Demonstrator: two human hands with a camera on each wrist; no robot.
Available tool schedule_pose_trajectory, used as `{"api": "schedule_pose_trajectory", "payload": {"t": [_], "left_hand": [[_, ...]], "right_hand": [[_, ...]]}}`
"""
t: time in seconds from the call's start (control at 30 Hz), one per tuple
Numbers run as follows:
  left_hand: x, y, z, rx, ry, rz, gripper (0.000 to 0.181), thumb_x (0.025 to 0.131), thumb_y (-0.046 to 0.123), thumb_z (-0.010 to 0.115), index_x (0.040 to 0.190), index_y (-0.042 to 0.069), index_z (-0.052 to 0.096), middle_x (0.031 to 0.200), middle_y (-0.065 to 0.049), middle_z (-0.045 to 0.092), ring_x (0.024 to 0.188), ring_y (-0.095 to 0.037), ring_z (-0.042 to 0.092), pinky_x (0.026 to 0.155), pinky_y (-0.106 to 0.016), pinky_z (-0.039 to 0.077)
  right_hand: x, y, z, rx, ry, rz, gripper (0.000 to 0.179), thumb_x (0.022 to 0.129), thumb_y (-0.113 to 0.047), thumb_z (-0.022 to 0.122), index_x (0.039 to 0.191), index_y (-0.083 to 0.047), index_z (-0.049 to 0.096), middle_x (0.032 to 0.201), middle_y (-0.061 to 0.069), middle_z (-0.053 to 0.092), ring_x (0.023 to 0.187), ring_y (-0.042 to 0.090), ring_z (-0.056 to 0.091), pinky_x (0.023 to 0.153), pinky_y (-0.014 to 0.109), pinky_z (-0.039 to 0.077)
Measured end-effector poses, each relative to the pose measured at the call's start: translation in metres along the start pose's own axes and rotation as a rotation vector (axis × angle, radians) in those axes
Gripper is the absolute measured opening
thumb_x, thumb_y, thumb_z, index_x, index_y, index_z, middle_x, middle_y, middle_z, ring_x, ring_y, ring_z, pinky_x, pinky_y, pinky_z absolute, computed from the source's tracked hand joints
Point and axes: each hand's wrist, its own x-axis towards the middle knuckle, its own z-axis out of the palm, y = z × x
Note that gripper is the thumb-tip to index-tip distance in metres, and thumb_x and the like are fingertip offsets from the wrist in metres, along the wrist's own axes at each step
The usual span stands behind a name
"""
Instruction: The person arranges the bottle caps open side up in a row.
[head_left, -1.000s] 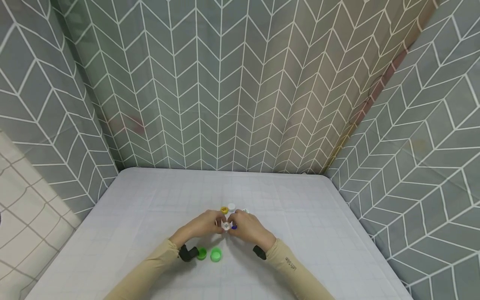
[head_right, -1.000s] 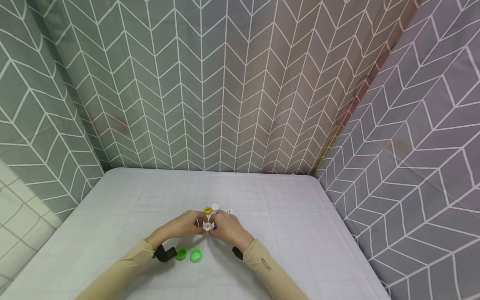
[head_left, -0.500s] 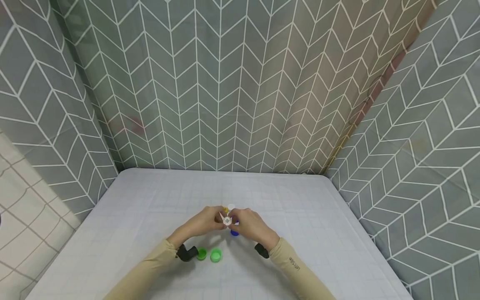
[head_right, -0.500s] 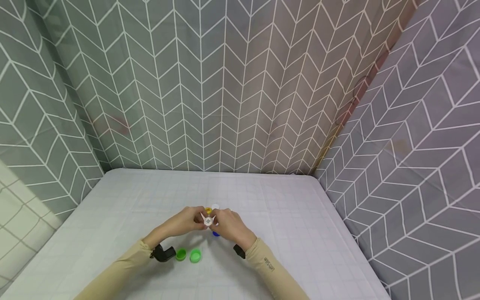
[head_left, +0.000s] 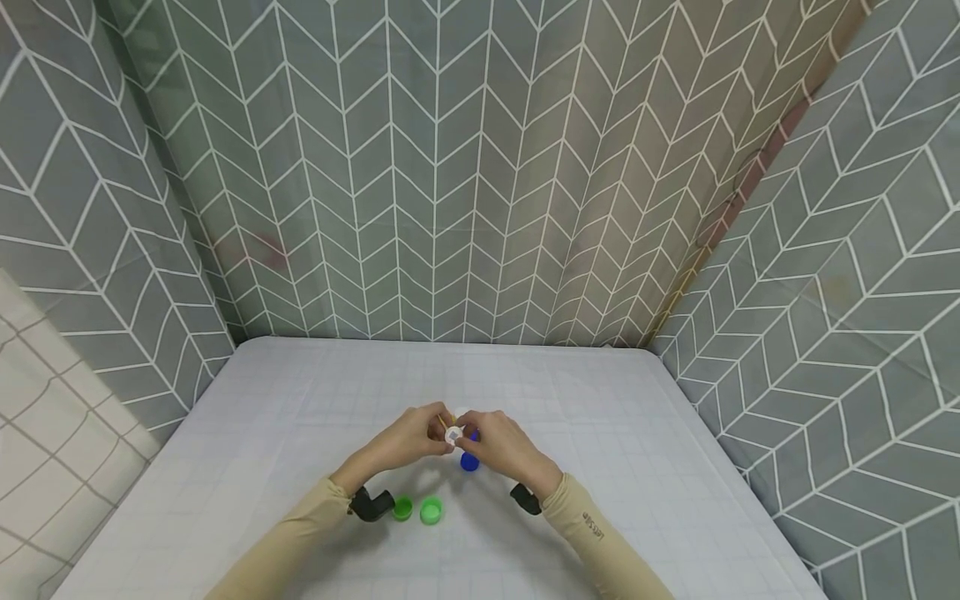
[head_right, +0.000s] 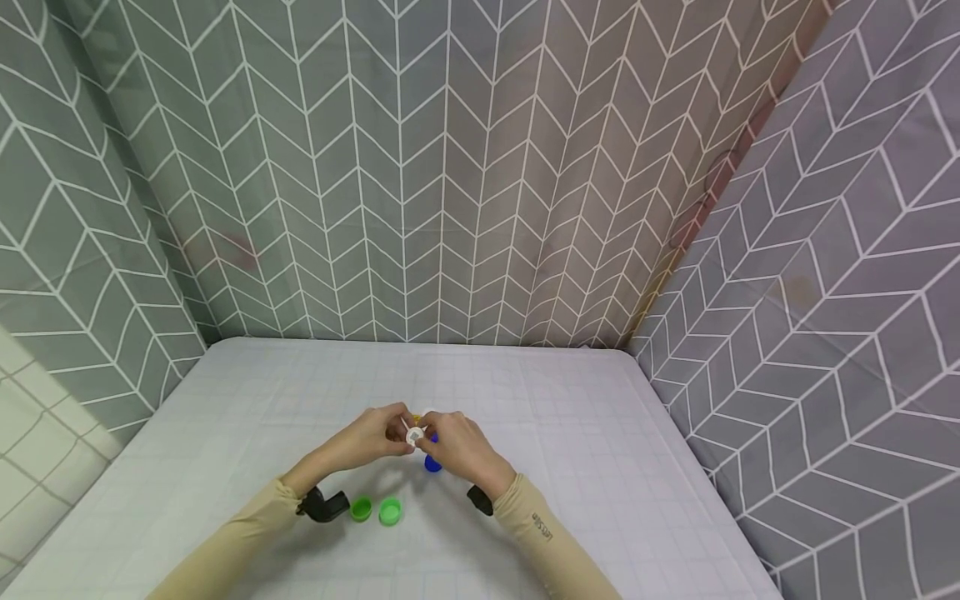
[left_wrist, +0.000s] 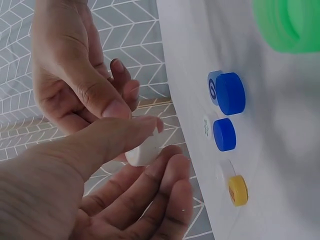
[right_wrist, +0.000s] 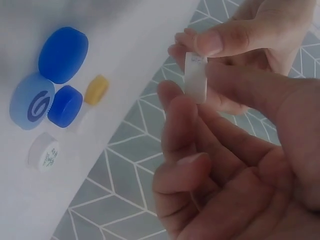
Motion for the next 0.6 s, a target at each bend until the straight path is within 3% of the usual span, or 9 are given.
{"api": "schedule_pose_trajectory", "payload": {"t": [0.33,0.6], "left_hand": [[0.0015,0.0027,0.0026,-0.036,0.077,0.002,0.028,0.083,0.011,0.075,0.105,0.010,0.057,0.084,0.003,0.068,0.075,-0.011,0.062,0.064,-0.025,0.051],[0.0031,0.0031,0.0025,-0.029,0.090,-0.005,0.017,0.087,0.017,0.071,0.099,0.012,0.060,0.088,0.002,0.071,0.080,-0.009,0.066,0.070,-0.028,0.052]], "right_hand": [[0.0000,0.0005,-0.0042,0.031,0.054,0.017,0.026,0.089,-0.017,0.069,0.112,-0.005,0.068,0.090,0.004,0.074,0.071,0.006,0.064,0.062,0.018,0.049],[0.0015,0.0024,-0.0064,0.034,0.095,0.006,0.012,0.089,-0.021,0.069,0.096,-0.012,0.070,0.085,-0.002,0.072,0.064,0.001,0.055,0.057,0.017,0.044]]}}
